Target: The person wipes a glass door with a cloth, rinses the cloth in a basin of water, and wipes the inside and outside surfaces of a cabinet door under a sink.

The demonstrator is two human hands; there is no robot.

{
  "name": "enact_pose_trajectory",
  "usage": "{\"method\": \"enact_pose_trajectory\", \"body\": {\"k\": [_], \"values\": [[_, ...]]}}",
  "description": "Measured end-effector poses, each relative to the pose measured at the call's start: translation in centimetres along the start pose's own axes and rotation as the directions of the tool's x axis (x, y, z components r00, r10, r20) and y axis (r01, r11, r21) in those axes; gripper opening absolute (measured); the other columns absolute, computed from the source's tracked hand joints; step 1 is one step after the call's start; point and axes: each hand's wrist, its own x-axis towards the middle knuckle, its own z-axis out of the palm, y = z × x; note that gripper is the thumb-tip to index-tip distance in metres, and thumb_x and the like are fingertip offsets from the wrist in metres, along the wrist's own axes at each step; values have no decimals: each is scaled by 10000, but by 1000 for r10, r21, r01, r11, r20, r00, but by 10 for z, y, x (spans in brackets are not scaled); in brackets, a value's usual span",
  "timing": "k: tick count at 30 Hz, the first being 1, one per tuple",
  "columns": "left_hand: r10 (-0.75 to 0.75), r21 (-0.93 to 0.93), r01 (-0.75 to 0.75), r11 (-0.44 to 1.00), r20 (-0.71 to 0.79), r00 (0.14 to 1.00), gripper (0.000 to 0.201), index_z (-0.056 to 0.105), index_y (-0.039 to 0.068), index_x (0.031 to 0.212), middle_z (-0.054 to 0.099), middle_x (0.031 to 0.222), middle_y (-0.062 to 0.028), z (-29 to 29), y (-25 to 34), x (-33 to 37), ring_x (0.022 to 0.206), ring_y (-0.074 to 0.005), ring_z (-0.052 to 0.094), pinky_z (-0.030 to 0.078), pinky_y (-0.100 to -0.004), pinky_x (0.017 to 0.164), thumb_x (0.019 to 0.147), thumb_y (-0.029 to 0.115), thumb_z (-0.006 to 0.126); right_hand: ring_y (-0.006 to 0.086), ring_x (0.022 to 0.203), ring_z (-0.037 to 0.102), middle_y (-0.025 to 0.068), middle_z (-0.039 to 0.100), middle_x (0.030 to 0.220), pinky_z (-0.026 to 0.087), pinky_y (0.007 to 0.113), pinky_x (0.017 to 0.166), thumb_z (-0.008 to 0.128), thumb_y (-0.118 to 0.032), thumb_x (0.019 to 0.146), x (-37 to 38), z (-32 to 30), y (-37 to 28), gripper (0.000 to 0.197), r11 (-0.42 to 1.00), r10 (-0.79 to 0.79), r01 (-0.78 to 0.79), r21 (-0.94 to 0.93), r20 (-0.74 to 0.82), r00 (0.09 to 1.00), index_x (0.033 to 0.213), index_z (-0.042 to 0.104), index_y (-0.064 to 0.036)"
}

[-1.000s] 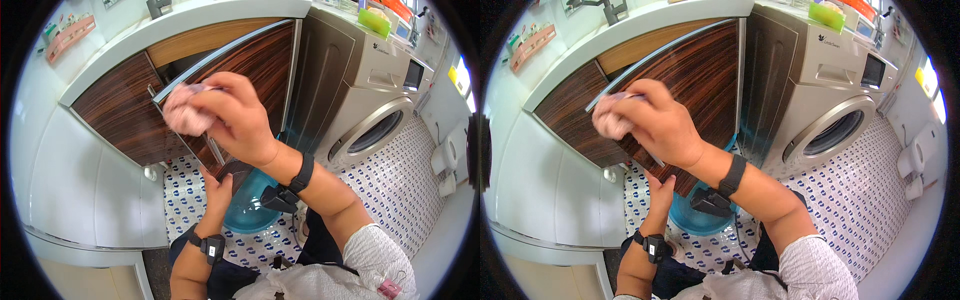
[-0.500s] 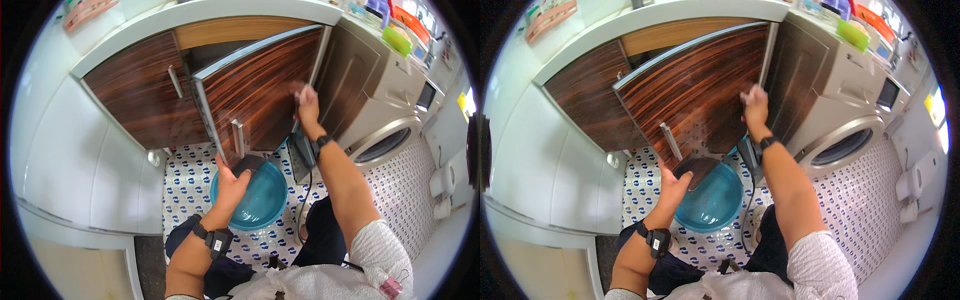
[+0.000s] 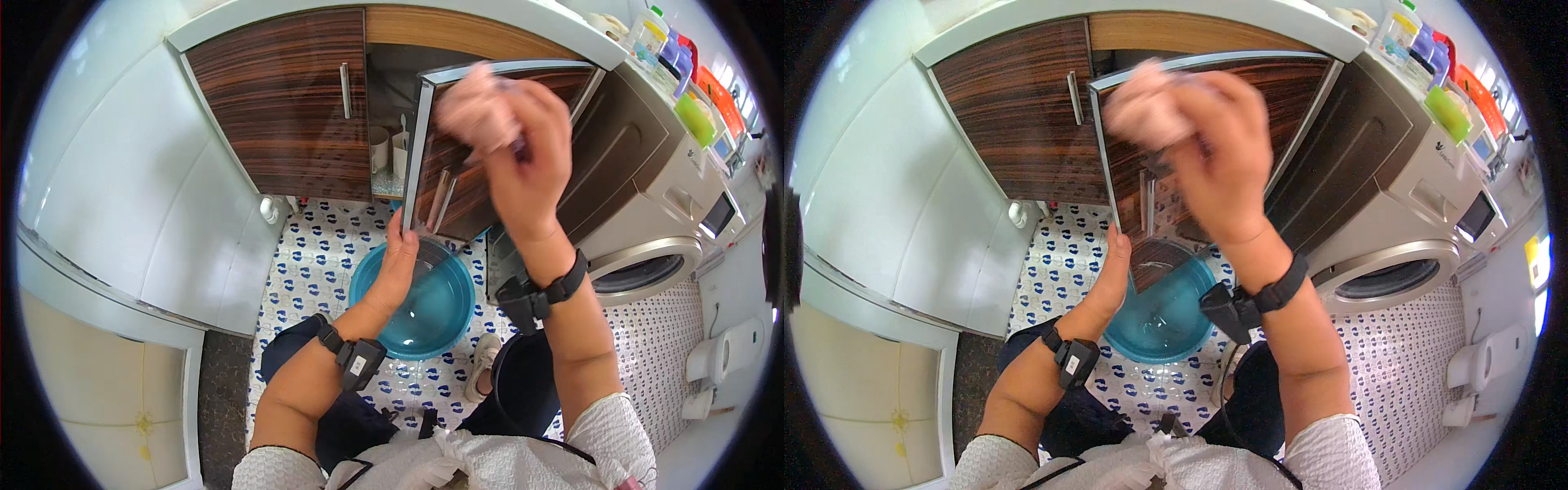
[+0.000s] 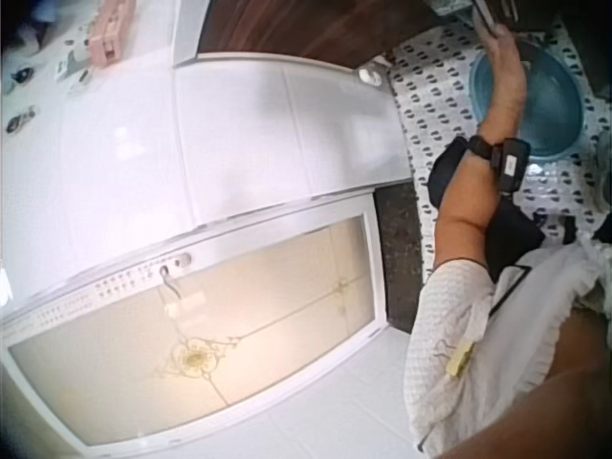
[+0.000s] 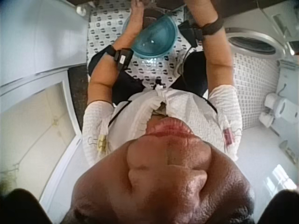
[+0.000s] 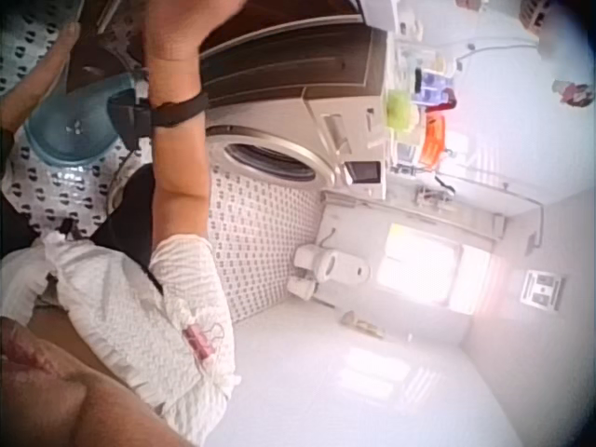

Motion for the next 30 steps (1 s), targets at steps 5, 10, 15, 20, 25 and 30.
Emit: {"method": "enact_pose_trajectory", "body": {"k": [5,10,15,20,25,30], "values": [[58,-85,-52,995,73,996,678,171,-7,1431,361,1399,-135,4,1,7,1293,-212,338,231,-319,1085,976,473,324,235,775,636,88,601,1036,526,277,661,639,-44,668,-9,5,-30,275,956,-288,267,126,198,937,921,699,-133],[19,-163,3,987,130,991,719,185,-14,1429,372,1399,-140,1,6,2,1303,-208,337,219,-320,1095,977,541,246,273,977,576,119,573,1086,489,320,811,665,9,662,-6,-5,-2,286,1000,20,-20,15,-25,999,931,684,-89],[-90,-243,141,960,211,973,857,79,-33,1456,119,1534,-123,-4,28,-4,1409,-204,129,74,-324,1142,934,638,186,119,927,540,74,546,1054,461,257,780,633,1,813,-81,10,27,258,666,718,-658,352,-60,694,1063,577,-25],[-83,-333,151,931,211,974,745,237,52,1442,356,1437,-108,0,16,4,1307,-194,352,254,-327,1092,952,608,163,97,638,554,54,583,790,469,234,550,632,-20,843,-231,32,23,195,229,933,-882,412,165,319,988,501,-22],[-173,-357,250,900,232,957,777,334,82,1381,540,1211,-68,-8,24,1,997,-141,554,464,-286,817,911,676,159,91,676,584,54,605,807,473,223,547,698,-54,799,-200,32,-75,240,29,889,-895,446,398,227,981,542,-28],[-201,-370,302,879,286,937,715,384,100,1357,536,1227,-43,-17,18,-2,1111,-152,524,440,-304,910,931,640,186,121,727,562,56,582,844,468,253,635,743,-48,683,-126,20,-94,267,367,837,-836,408,246,488,913,611,-19]]}}
